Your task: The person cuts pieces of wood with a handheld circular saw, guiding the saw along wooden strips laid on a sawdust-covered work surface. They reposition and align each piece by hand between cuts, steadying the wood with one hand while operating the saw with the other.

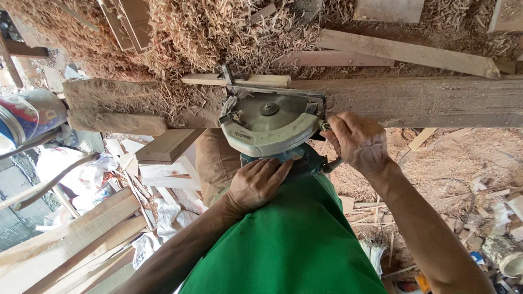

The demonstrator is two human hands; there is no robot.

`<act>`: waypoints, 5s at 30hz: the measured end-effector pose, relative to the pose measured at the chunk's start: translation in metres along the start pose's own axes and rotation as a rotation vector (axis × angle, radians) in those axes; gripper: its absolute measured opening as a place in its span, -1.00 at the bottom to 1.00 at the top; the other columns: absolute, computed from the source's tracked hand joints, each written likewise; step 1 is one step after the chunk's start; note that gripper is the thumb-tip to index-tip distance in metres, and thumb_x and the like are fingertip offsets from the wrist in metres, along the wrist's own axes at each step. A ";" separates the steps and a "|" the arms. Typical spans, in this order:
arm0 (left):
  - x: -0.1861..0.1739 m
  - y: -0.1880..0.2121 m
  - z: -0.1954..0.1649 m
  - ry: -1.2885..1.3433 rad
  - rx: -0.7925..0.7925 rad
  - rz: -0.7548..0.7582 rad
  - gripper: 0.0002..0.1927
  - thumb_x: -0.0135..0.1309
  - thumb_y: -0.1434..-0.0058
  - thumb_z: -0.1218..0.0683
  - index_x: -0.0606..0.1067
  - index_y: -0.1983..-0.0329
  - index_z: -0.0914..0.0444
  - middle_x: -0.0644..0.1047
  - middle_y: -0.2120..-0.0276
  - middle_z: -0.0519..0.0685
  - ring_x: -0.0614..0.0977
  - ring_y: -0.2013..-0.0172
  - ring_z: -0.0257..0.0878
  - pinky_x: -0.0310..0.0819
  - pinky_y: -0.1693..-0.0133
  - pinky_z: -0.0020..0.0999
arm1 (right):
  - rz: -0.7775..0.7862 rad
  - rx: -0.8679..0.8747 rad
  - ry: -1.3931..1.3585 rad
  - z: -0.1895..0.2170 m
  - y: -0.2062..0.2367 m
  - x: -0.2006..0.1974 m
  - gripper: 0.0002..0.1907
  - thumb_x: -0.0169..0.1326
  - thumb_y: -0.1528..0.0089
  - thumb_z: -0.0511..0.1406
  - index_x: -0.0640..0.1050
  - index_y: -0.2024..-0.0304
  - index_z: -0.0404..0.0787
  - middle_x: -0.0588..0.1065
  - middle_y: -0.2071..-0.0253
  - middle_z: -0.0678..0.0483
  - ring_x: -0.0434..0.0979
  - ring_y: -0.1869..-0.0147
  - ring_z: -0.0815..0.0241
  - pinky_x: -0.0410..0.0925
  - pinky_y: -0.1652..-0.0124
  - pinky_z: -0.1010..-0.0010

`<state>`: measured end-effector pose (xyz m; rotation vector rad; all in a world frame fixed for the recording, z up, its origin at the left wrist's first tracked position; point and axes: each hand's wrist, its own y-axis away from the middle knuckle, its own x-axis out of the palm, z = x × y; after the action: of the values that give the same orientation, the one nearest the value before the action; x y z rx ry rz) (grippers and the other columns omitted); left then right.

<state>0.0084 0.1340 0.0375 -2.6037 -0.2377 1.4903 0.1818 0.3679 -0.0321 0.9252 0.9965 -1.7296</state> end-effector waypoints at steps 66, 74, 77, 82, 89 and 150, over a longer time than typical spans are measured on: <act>0.087 -0.033 0.011 0.050 -0.271 0.133 -0.66 0.22 -0.17 0.03 0.52 0.06 0.30 0.59 0.23 0.06 0.68 0.18 -0.07 0.56 0.16 -0.17 | 0.495 0.043 -0.083 0.059 -0.025 -0.029 -0.29 0.22 -0.03 -0.33 0.40 -0.25 -0.30 0.49 -0.13 -0.22 0.55 -0.17 -0.16 0.44 -0.14 0.06; 0.066 -0.004 0.016 0.164 -0.285 -0.033 -0.58 0.31 0.08 -0.05 0.56 0.19 0.22 0.60 0.19 -0.01 0.59 0.00 -0.06 0.37 -0.21 0.01 | 0.853 0.199 -0.170 0.067 -0.049 0.017 -0.09 0.36 0.00 -0.20 0.25 -0.34 -0.16 0.50 -0.06 -0.25 0.58 -0.05 -0.26 0.44 -0.08 0.03; 0.043 0.032 0.017 0.111 -0.286 -0.375 -0.43 0.33 0.01 -0.09 0.55 -0.05 0.23 0.59 -0.03 0.06 0.56 -0.14 -0.06 0.28 -0.27 0.04 | 0.887 0.044 -0.113 0.055 -0.049 0.031 -0.23 0.31 -0.07 -0.24 0.31 -0.29 -0.15 0.54 0.01 -0.23 0.65 0.01 -0.17 0.50 -0.04 0.10; 0.013 0.076 0.057 0.094 -1.281 -0.951 0.03 0.31 -0.30 -0.31 0.04 -0.51 0.33 0.19 -0.40 0.36 0.32 -0.38 0.21 0.23 -0.35 0.15 | 0.615 -0.066 -0.335 0.048 -0.043 0.052 -0.40 0.30 -0.08 -0.27 0.47 -0.15 -0.24 0.60 0.04 -0.14 0.67 0.02 -0.12 0.52 0.00 0.13; 0.000 0.059 0.114 1.141 -1.500 -1.023 -0.31 0.14 -0.11 -0.12 0.46 -0.18 0.45 0.55 -0.04 0.32 0.65 0.01 0.11 0.66 0.08 0.16 | 0.552 -0.077 -0.304 0.054 -0.051 0.043 -0.45 0.32 -0.11 -0.24 0.52 -0.11 -0.30 0.61 0.10 -0.18 0.66 0.04 -0.15 0.51 0.09 0.10; -0.014 0.171 0.058 0.890 -1.412 -0.554 -0.34 -0.05 -0.33 -0.31 0.50 -0.12 0.34 0.62 0.23 0.04 0.63 0.24 -0.23 0.51 0.22 -0.30 | 0.449 0.021 -0.657 0.208 -0.085 -0.080 -0.55 0.30 -0.03 -0.33 0.60 0.00 -0.20 0.64 0.19 -0.05 0.70 0.15 -0.03 0.53 0.18 0.24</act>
<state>-0.0368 -0.0338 -0.0131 -3.1225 -2.2031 -0.3528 0.0938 0.2288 0.1401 0.4779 0.3077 -1.4964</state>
